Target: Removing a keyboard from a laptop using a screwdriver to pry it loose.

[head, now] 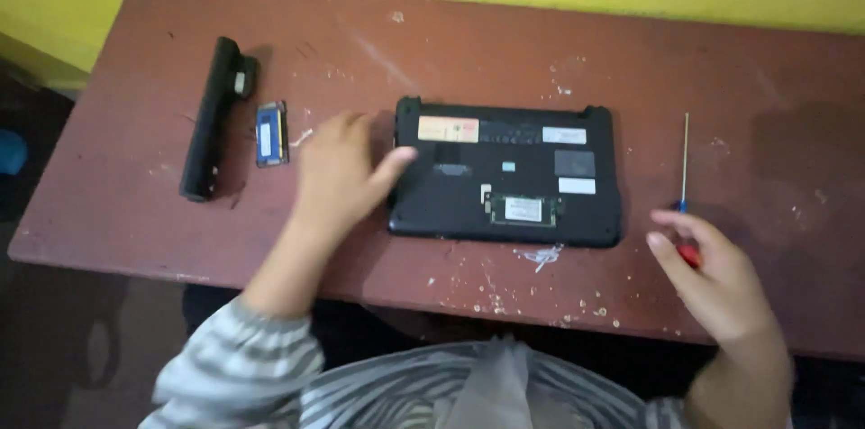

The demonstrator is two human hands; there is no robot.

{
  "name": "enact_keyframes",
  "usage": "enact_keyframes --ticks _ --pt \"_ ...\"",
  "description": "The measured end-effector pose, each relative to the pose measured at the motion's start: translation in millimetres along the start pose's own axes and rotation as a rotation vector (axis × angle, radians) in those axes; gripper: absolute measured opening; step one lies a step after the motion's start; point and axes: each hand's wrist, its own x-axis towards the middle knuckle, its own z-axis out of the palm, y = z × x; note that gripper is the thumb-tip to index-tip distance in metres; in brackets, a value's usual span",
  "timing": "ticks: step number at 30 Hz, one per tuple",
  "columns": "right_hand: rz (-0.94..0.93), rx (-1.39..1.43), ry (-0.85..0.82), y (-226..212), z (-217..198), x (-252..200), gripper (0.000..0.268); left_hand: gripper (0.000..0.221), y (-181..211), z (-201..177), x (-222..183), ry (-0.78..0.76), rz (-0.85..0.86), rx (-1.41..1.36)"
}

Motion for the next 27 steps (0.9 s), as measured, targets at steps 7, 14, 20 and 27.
enact_keyframes --ticks 7,14,20,27 --pt "-0.257 -0.239 -0.150 -21.6 28.8 28.1 0.038 0.108 31.6 44.8 17.6 -0.194 -0.358 -0.193" --pt "-0.142 -0.195 -0.049 -12.8 37.7 29.7 0.058 0.104 28.6 52.7 12.7 -0.001 -0.309 -0.662" --pt "-0.313 -0.025 0.257 13.0 22.2 14.4 0.060 0.106 37.3 47.5 1.7 0.312 0.016 -1.041" --pt "-0.085 1.163 -0.072 344.4 -106.0 128.7 0.012 0.109 39.5 71.0 -3.3 0.558 0.380 -1.053"
